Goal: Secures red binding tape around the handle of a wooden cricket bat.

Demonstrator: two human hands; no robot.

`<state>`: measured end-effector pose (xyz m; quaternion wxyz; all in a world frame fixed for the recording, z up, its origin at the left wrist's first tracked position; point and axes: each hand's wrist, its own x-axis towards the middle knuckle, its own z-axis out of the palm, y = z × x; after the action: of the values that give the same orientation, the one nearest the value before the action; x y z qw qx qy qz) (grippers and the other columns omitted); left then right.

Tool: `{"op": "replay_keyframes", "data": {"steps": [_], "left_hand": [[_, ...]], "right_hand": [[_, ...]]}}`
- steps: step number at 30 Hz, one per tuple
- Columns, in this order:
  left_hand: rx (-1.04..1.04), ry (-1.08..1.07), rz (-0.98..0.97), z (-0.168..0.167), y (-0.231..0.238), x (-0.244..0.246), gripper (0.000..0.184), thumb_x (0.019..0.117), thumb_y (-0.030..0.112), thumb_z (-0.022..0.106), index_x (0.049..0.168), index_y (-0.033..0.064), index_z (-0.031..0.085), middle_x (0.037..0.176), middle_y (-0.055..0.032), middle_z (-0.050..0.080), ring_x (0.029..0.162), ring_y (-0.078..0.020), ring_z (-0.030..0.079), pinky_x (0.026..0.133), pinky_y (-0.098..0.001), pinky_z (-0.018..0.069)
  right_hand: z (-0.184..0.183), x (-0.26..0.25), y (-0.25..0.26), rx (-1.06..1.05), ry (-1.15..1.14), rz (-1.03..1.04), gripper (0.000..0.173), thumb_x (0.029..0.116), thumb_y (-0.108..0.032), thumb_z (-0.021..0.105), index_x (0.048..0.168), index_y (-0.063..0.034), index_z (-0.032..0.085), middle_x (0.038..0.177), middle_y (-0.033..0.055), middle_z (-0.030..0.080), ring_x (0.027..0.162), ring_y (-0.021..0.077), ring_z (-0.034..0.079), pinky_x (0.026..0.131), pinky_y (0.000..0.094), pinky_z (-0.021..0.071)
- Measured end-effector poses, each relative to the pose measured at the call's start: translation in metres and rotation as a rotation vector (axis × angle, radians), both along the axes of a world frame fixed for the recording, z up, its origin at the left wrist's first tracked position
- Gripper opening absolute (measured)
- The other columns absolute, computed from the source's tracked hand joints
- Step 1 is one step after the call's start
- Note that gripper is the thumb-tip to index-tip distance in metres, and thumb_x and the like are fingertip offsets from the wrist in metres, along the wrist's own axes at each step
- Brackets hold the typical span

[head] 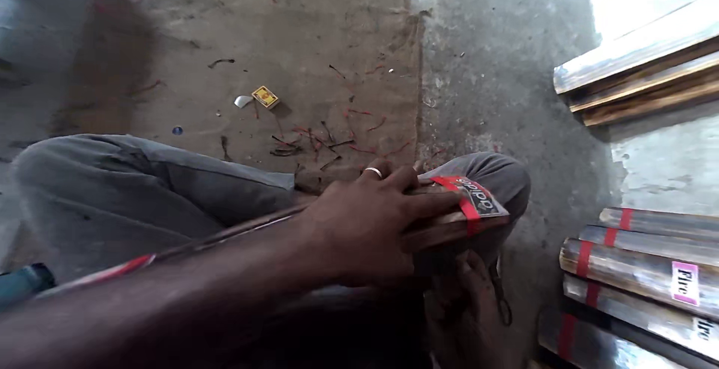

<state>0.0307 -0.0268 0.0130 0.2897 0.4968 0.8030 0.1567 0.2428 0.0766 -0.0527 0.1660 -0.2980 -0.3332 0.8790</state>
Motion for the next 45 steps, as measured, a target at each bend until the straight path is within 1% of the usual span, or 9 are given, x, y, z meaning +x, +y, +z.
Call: {"op": "replay_keyframes", "data": {"steps": [3, 7, 11, 15, 18, 28, 34, 38, 45], "left_hand": [[-0.049, -0.399, -0.030, 0.015, 0.001, -0.016, 0.091, 0.0740, 0.043, 0.084, 0.149, 0.0624, 0.035, 0.127, 0.0076, 0.056, 0.097, -0.0093, 0.062, 0.067, -0.0418, 0.0595], [0.002, -0.780, -0.024, -0.002, 0.001, -0.026, 0.088, 0.0824, 0.024, 0.081, 0.154, 0.0524, 0.039, 0.133, 0.0061, 0.063, 0.109, -0.0091, 0.065, 0.088, -0.0411, 0.0604], [0.117, -0.287, 0.097, -0.007, -0.005, -0.021, 0.067, 0.0946, 0.035, 0.069, 0.153, 0.0509, 0.040, 0.139, 0.0100, 0.060, 0.116, -0.0127, 0.063, 0.089, -0.0502, 0.0579], [0.200, 0.381, 0.154, -0.045, -0.014, 0.026, 0.069, 0.0929, 0.055, 0.063, 0.155, 0.0307, 0.045, 0.159, -0.0068, 0.043, 0.146, -0.0358, 0.039, 0.105, -0.0681, 0.0386], [0.061, 0.483, 0.122, -0.072, -0.013, 0.057, 0.091, 0.0915, 0.036, 0.069, 0.166, 0.0252, 0.018, 0.172, -0.0134, 0.011, 0.156, -0.0381, 0.019, 0.104, -0.0674, 0.0357], [0.042, 0.436, 0.090, -0.072, -0.013, 0.047, 0.091, 0.0896, 0.037, 0.066, 0.166, 0.0264, 0.017, 0.170, -0.0152, 0.018, 0.145, -0.0437, 0.036, 0.095, -0.0620, 0.0456], [-0.158, -0.079, 0.044, -0.018, -0.007, 0.011, 0.109, 0.0693, 0.050, 0.084, 0.162, 0.0368, 0.028, 0.157, -0.0022, 0.046, 0.115, -0.0307, 0.063, 0.079, -0.0576, 0.0556], [-0.225, -0.524, 0.023, 0.011, -0.010, -0.010, 0.101, 0.0714, 0.045, 0.085, 0.157, 0.0501, 0.031, 0.113, 0.0024, 0.070, 0.091, -0.0152, 0.068, 0.074, -0.0499, 0.0590], [-0.240, -0.887, -0.016, -0.011, -0.016, -0.021, 0.066, 0.0827, 0.029, 0.078, 0.143, 0.0391, 0.054, 0.101, 0.0023, 0.070, 0.081, -0.0110, 0.068, 0.069, -0.0403, 0.0600]], "right_hand": [[0.012, -0.007, 0.001, 0.053, 0.081, -0.010, 0.011, 0.1018, -0.020, 0.061, 0.107, -0.0108, 0.065, 0.061, -0.0024, 0.048, 0.048, 0.0064, 0.047, 0.045, 0.0246, 0.0440], [0.008, -0.012, 0.005, 0.106, 0.025, -0.046, 0.010, 0.0984, -0.017, 0.061, 0.103, -0.0126, 0.068, 0.060, -0.0031, 0.048, 0.047, 0.0064, 0.047, 0.045, 0.0259, 0.0445], [-0.006, -0.024, 0.015, 0.146, -0.068, 0.016, 0.018, 0.1040, -0.023, 0.055, 0.112, -0.0132, 0.068, 0.065, -0.0009, 0.051, 0.050, 0.0058, 0.048, 0.047, 0.0235, 0.0451], [-0.011, -0.034, 0.016, 0.173, -0.164, 0.041, 0.023, 0.1044, -0.022, 0.050, 0.116, -0.0131, 0.067, 0.060, -0.0041, 0.041, 0.046, 0.0049, 0.040, 0.045, 0.0231, 0.0389], [-0.013, -0.020, 0.012, 0.195, -0.211, 0.033, 0.022, 0.1024, -0.016, 0.051, 0.116, -0.0071, 0.066, 0.060, -0.0042, 0.041, 0.046, 0.0047, 0.041, 0.044, 0.0228, 0.0402], [-0.028, 0.027, -0.001, 0.150, -0.245, -0.058, 0.020, 0.1036, -0.017, 0.051, 0.114, -0.0090, 0.066, 0.057, -0.0055, 0.041, 0.044, 0.0040, 0.041, 0.042, 0.0231, 0.0403], [-0.005, 0.011, 0.009, 0.208, -0.101, 0.027, 0.016, 0.1018, -0.018, 0.055, 0.110, -0.0146, 0.069, 0.059, -0.0064, 0.045, 0.046, 0.0030, 0.044, 0.043, 0.0224, 0.0415], [0.012, -0.003, 0.010, 0.164, 0.009, -0.007, 0.011, 0.1009, -0.017, 0.059, 0.105, -0.0149, 0.069, 0.064, -0.0040, 0.052, 0.048, 0.0026, 0.047, 0.044, 0.0212, 0.0435], [0.008, -0.011, 0.011, -0.030, 0.109, -0.028, 0.008, 0.0984, -0.018, 0.064, 0.100, -0.0111, 0.068, 0.056, -0.0049, 0.046, 0.046, 0.0051, 0.048, 0.044, 0.0246, 0.0450]]}}
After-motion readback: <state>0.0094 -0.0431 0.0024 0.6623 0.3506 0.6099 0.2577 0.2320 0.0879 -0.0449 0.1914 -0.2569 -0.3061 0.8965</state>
